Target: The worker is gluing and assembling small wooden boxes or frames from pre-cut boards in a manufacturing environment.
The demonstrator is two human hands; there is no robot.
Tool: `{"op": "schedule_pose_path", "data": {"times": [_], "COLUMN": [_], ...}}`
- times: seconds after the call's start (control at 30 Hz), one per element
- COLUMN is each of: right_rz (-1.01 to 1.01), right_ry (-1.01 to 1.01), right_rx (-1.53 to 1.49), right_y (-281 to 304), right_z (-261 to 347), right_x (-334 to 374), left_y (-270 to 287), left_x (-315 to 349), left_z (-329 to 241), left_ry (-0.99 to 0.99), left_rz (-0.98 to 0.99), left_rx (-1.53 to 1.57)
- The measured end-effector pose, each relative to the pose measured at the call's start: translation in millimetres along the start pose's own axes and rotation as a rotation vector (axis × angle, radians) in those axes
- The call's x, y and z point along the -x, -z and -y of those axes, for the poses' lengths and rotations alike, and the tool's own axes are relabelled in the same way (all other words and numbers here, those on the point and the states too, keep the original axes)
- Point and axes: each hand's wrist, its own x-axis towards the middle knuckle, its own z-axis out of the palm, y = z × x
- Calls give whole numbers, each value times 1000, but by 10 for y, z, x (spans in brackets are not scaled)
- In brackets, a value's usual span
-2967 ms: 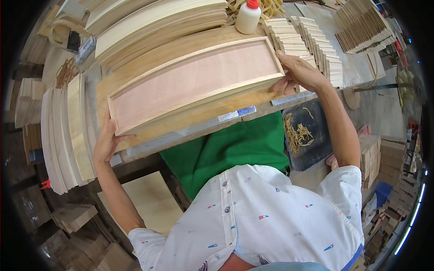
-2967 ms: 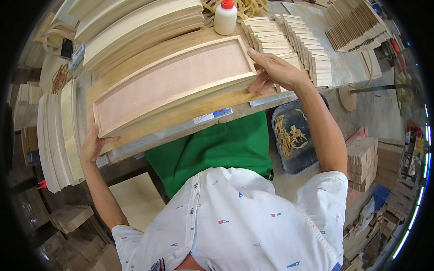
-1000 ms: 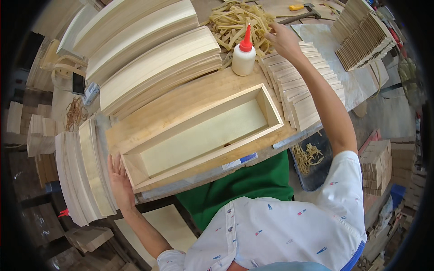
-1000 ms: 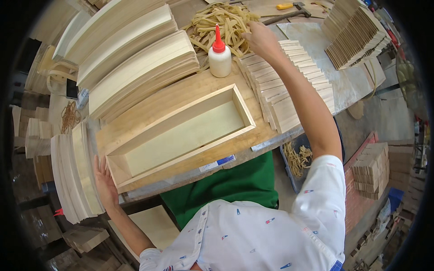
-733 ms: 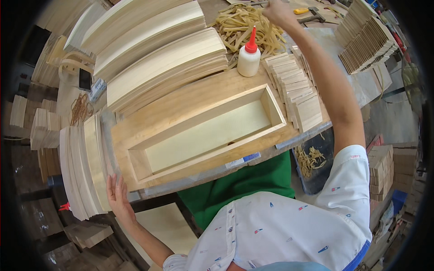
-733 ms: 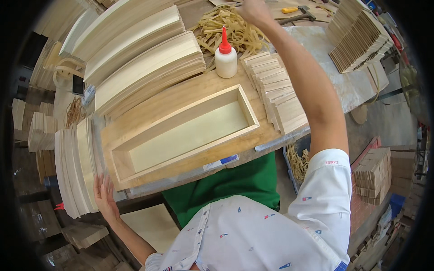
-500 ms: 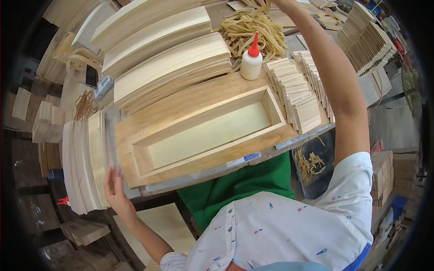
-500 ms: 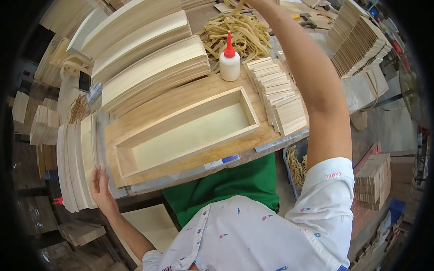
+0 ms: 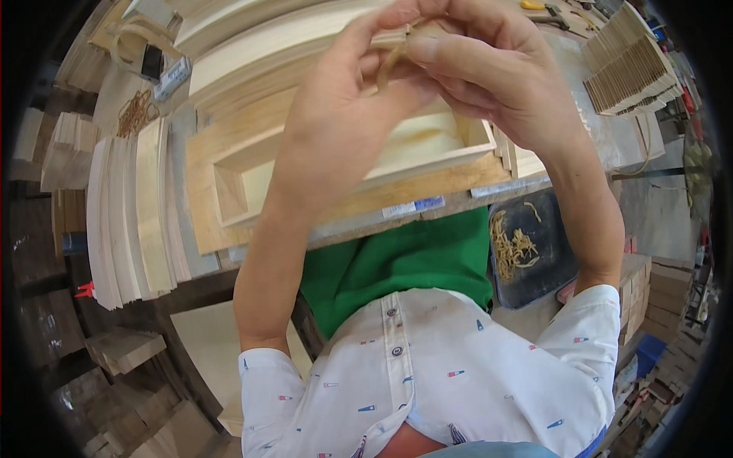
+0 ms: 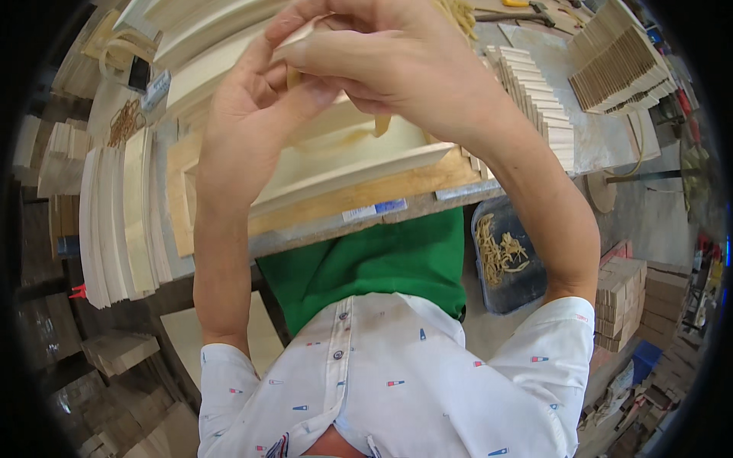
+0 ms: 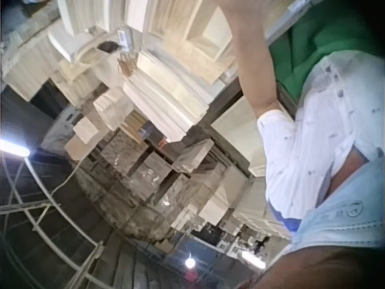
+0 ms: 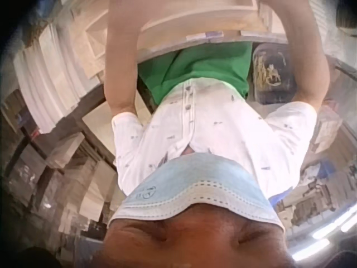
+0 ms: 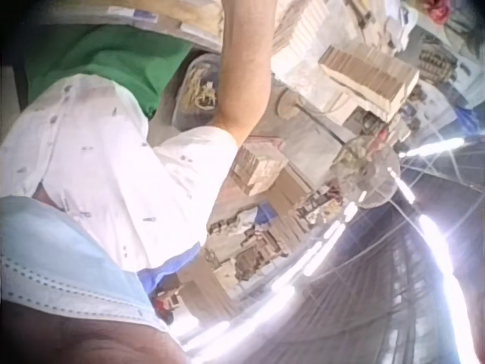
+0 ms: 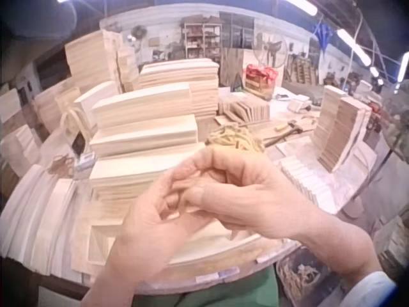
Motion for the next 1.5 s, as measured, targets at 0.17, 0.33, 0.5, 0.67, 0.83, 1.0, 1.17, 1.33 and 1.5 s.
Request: {"op": "schedule_pose_path", "data": {"times": [0.17,0.33,0.5,0.67,0.83,1.0,1.17,1.33,1.5], "right_rz": [-45,-329,-372,-253,-199,-210,-278,-211,-156], "right_ry": [-98,-285,-307,-372,-379,-415,-403,-380,-383], "right_rx": [340,509,599,620,541,367,238,23,-66], "right_y": [291,920,1107,1154,1219,1269,1403,1595,1589], "right_z": [-346,-652,-1074,-1110,-1188,-1320,-1446,-1538,-1573], "right_x": [454,784,729,634,540,471,339,139,132], "left_y": [554,1459,1675,1758,1861,1979,2066,2173,2369], "left_x": [660,1738,1719,1646,1530,1480,1386,1265,1303], "left_z": [177,116,201,255,338,490,595,809,1064], "left_ry": [119,358,549,574,576,572,567,527,501], "left_rz": [-12,-377,-398,-362,-319,-274,-353,-530,-405], "left_rx": [734,25,-299,-346,-280,-159,-148,11,426]}}
